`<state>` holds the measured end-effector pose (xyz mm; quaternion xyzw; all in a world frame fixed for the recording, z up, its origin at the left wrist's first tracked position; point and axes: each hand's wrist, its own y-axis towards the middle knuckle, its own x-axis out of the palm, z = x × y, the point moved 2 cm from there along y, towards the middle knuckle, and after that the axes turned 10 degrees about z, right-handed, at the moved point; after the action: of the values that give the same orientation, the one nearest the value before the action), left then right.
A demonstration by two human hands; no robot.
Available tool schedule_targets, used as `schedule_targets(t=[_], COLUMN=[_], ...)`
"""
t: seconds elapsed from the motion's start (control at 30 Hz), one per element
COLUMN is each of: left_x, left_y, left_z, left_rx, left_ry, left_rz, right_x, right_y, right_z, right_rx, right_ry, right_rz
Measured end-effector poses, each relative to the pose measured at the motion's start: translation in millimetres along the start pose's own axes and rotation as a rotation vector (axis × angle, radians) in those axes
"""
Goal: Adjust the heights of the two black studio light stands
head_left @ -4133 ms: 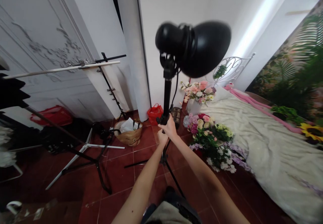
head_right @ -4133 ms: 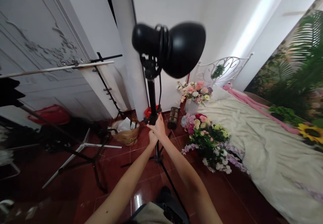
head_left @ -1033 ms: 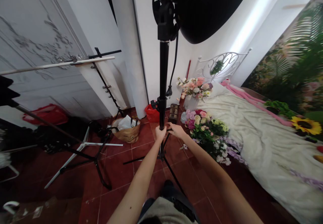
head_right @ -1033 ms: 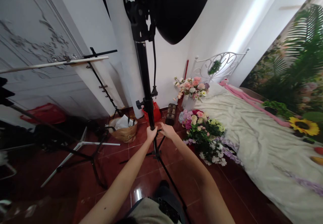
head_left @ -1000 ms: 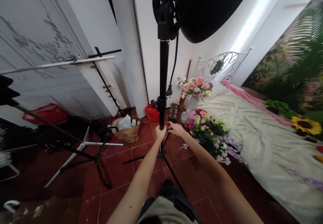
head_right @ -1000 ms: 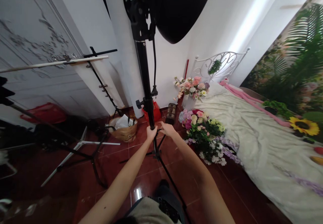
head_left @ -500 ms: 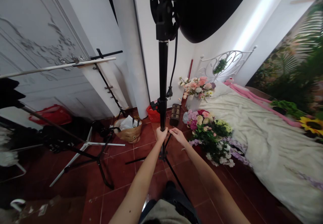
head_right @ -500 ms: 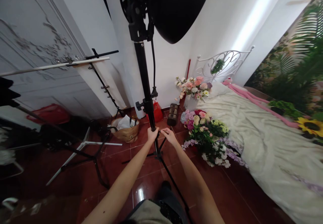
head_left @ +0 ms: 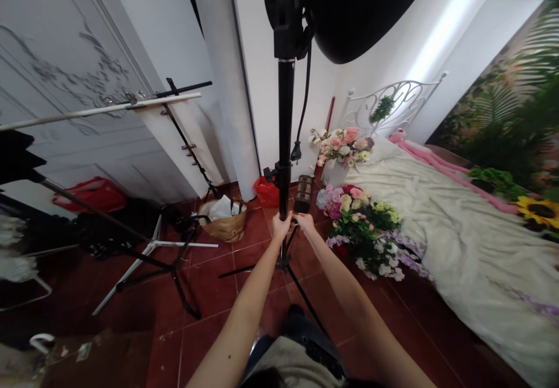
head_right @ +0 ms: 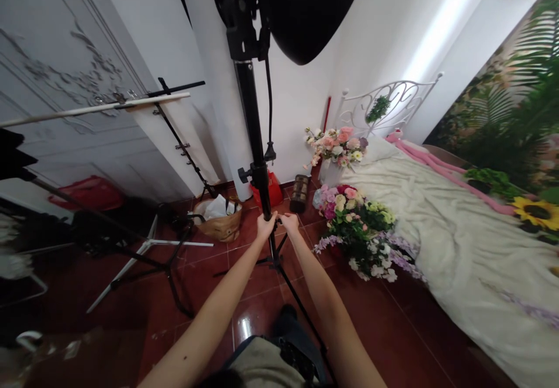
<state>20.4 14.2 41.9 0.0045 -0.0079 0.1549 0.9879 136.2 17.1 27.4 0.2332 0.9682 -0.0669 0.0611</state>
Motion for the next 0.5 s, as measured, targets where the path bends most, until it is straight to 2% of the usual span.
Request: schedule_targets(t=[0.1, 0.2, 0.23, 0.37, 0.43, 0.5], left_x=[-2.5, -4.7, -6.0, -24.0, -44.9, -72.0], left_y=[-1, -3, -4, -15, -31, -60], left_z=[3, 6, 6, 1, -10, -32], left_rx=[-0.001, 0.021, 0.024, 0.065, 0.040, -0.091], left_ry=[0.005, 0.012, 0.007, -0.055, -0.082, -0.061], left_rz=[-0.053, -0.098, -0.114, -0.141, -0.114, -0.132], right_x=[-3, -15, -22, -60, -83, -104], right_y=[-10, -44, -62, -153, -204, -254], right_z=[11, 51, 69, 139, 166, 187], right_rx=[0.081, 0.317, 0.421, 0.558, 0.609, 0.642], right_ry=[0.005, 0.080, 0.094, 0.035, -0.001, -0.025], right_rz=[0.019, 0.078, 0.106, 0.129, 0.134, 0.119])
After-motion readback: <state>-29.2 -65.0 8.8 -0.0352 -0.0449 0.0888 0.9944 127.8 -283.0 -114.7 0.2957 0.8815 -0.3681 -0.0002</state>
